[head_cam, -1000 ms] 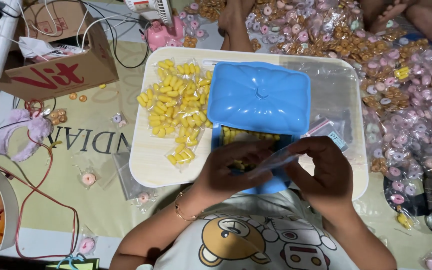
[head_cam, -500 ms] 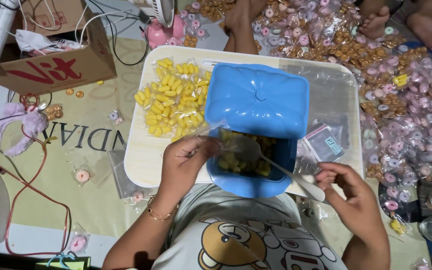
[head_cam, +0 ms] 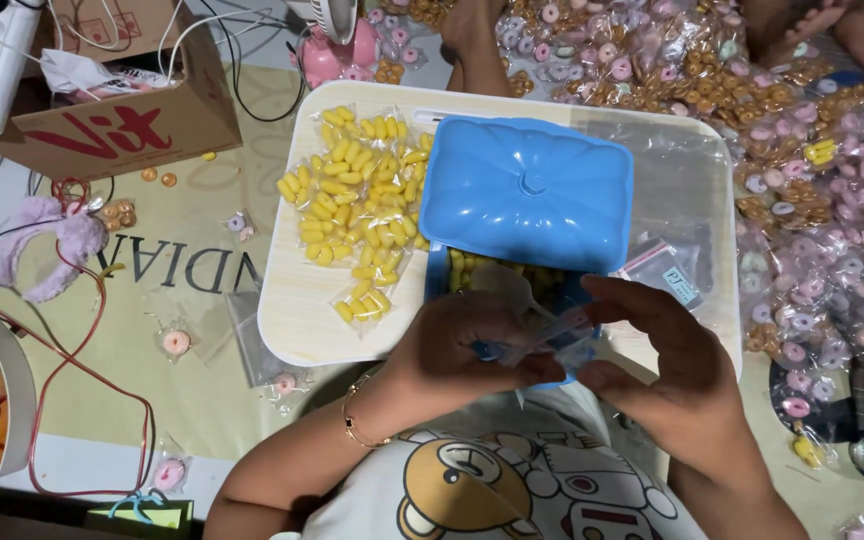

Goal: Packaging small yellow plastic items into small plastic bags using a scoop and hands

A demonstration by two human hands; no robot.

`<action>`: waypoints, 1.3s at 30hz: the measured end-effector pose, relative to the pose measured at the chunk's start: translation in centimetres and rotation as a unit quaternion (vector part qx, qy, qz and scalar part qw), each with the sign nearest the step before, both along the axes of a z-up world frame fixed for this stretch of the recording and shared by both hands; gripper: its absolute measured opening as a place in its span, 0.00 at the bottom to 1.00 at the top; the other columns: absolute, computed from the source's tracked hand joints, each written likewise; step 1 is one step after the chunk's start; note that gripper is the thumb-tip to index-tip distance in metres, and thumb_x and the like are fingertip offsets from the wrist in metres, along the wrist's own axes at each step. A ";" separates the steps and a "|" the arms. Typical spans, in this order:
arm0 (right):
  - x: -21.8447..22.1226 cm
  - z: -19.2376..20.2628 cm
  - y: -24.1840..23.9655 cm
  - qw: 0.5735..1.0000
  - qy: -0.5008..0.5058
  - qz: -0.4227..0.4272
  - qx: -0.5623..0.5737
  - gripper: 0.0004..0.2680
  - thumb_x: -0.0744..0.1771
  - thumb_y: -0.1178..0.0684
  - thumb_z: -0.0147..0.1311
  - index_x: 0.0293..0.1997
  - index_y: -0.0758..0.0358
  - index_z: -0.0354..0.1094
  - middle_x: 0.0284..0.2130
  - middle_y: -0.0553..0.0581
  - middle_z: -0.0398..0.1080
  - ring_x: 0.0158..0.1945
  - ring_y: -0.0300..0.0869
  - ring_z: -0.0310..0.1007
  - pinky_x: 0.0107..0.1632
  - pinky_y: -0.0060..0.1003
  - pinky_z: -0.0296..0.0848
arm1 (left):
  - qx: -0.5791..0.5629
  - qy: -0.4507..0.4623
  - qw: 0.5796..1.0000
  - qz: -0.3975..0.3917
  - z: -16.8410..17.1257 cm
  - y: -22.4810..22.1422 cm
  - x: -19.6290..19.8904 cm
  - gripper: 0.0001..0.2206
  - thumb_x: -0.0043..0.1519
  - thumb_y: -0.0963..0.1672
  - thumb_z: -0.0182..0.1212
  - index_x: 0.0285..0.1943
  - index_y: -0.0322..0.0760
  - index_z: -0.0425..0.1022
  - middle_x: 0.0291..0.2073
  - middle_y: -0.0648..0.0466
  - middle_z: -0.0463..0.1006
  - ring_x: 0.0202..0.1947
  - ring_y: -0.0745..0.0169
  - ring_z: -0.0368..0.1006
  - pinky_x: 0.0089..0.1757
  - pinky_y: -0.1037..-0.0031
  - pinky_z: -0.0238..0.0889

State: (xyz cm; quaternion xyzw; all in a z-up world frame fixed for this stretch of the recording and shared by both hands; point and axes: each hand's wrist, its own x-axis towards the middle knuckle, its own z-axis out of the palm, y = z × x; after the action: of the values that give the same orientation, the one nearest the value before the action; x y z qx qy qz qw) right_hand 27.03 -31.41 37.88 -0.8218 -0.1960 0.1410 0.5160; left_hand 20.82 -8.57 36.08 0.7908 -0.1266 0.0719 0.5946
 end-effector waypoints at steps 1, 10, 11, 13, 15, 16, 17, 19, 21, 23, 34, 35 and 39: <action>-0.3 -0.4 0.1 0.999 -0.006 -0.007 0.045 0.26 0.57 0.57 0.66 0.62 0.63 0.68 0.44 0.59 0.79 0.50 0.42 0.78 0.56 0.36 0.73 | 0.003 0.032 0.999 -0.004 0.1 0.0 -0.1 0.11 0.57 0.50 0.70 0.32 0.42 0.80 0.22 0.60 0.71 0.25 0.71 0.64 0.29 0.75 0.53; -1.3 -0.8 0.3 0.974 -0.034 -0.089 0.207 0.18 0.62 0.67 0.59 0.59 0.76 0.63 0.36 0.70 0.72 0.41 0.51 0.78 0.47 0.38 0.78 | -0.106 0.058 0.993 0.001 -0.9 0.1 -0.3 0.11 0.63 0.44 0.64 0.53 0.42 0.81 0.35 0.59 0.79 0.32 0.75 0.69 0.33 0.81 0.61; -1.2 -0.8 0.2 0.976 -0.073 -0.071 0.194 0.20 0.63 0.65 0.59 0.61 0.77 0.61 0.41 0.72 0.72 0.45 0.55 0.79 0.52 0.43 0.79 | -0.140 0.040 0.989 0.015 -1.6 0.2 -0.4 0.09 0.68 0.42 0.60 0.53 0.41 0.82 0.38 0.56 0.82 0.30 0.76 0.69 0.31 0.81 0.59; -0.2 0.0 -2.0 0.984 -0.168 -0.047 0.045 0.15 0.66 0.63 0.56 0.59 0.74 0.66 0.48 0.68 0.71 0.52 0.54 0.76 0.57 0.43 0.74 | -0.163 0.035 0.984 0.070 -2.7 1.9 -0.7 0.10 0.66 0.41 0.55 0.52 0.38 0.81 0.44 0.53 0.83 0.41 0.68 0.75 0.42 0.77 0.66; 0.9 -0.5 -4.3 0.960 -0.256 -0.020 -0.108 0.11 0.69 0.60 0.52 0.58 0.71 0.71 0.56 0.64 0.71 0.60 0.53 0.72 0.61 0.44 0.70 | -0.185 0.029 0.974 0.123 -3.9 3.6 -1.0 0.13 0.65 0.39 0.50 0.52 0.35 0.80 0.50 0.49 0.84 0.52 0.59 0.80 0.52 0.72 0.72; 1.5 -1.4 -5.5 0.968 -0.221 -0.014 -0.119 0.11 0.70 0.61 0.50 0.60 0.68 0.71 0.55 0.62 0.71 0.58 0.50 0.72 0.62 0.42 0.69 | -0.222 0.033 0.960 0.170 -4.6 4.4 -1.3 0.09 0.63 0.38 0.58 0.51 0.34 0.79 0.47 0.49 0.84 0.47 0.62 0.80 0.50 0.74 0.74; 2.0 -2.3 -6.8 0.974 -0.185 -0.007 -0.131 0.12 0.71 0.63 0.47 0.62 0.66 0.70 0.54 0.59 0.72 0.57 0.46 0.71 0.62 0.40 0.67 | -0.258 0.038 0.940 0.218 -5.3 5.1 -1.7 0.09 0.61 0.36 0.67 0.49 0.33 0.79 0.44 0.49 0.84 0.43 0.66 0.80 0.48 0.76 0.76; 2.5 -5.2 -8.8 0.988 -0.114 0.040 -0.101 0.19 0.67 0.65 0.51 0.68 0.65 0.63 0.52 0.59 0.71 0.56 0.45 0.71 0.64 0.40 0.69 | -0.270 0.056 0.925 0.262 -6.2 5.9 -2.0 0.10 0.58 0.37 0.70 0.47 0.34 0.77 0.42 0.52 0.83 0.39 0.70 0.76 0.45 0.80 0.73; 2.3 -8.6 -9.7 0.993 -0.042 0.087 -0.067 0.28 0.63 0.67 0.55 0.73 0.64 0.56 0.51 0.58 0.71 0.56 0.45 0.71 0.67 0.39 0.70 | -0.279 0.073 0.907 0.306 -6.9 6.2 -2.0 0.12 0.56 0.38 0.73 0.45 0.35 0.76 0.40 0.55 0.81 0.36 0.75 0.73 0.41 0.83 0.70; 1.1 -12.4 -9.7 0.997 -0.022 0.071 0.030 0.31 0.59 0.59 0.68 0.70 0.63 0.58 0.44 0.55 0.68 0.53 0.42 0.69 0.61 0.39 0.70 | -0.300 0.075 0.895 0.321 -7.5 6.1 -1.9 0.13 0.54 0.39 0.76 0.41 0.40 0.75 0.37 0.59 0.80 0.30 0.79 0.68 0.37 0.86 0.65; 1.6 -3.0 -6.1 0.927 -0.336 0.133 -0.102 0.11 0.67 0.49 0.51 0.46 0.64 0.75 0.36 0.60 0.76 0.38 0.51 0.74 0.44 0.45 0.74 | -0.284 0.067 0.932 0.214 -7.0 4.8 -1.4 0.11 0.65 0.38 0.60 0.56 0.29 0.76 0.49 0.49 0.73 0.40 0.58 0.78 0.42 0.70 0.80; 1.6 -2.2 -6.2 0.917 -0.346 0.155 -0.126 0.11 0.67 0.48 0.50 0.44 0.63 0.75 0.36 0.58 0.77 0.39 0.50 0.75 0.46 0.46 0.76 | -0.287 0.083 0.931 0.212 -7.0 4.7 -1.5 0.12 0.66 0.37 0.57 0.58 0.30 0.75 0.52 0.48 0.73 0.38 0.57 0.78 0.39 0.69 0.81; 2.1 0.5 -5.1 0.891 -0.360 0.232 -0.149 0.10 0.62 0.47 0.63 0.41 0.58 0.76 0.35 0.52 0.77 0.40 0.47 0.75 0.49 0.48 0.75 | -0.287 0.086 0.933 0.202 -6.8 3.5 -1.3 0.18 0.61 0.33 0.60 0.61 0.32 0.74 0.41 0.53 0.76 0.39 0.66 0.75 0.41 0.74 0.81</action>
State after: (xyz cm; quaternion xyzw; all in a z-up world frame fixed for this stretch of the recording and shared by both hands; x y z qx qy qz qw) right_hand 29.16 -36.51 38.43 -0.8146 -0.5306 -0.0213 0.2335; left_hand 19.52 -5.08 29.27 0.5984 0.1131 0.1552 0.7778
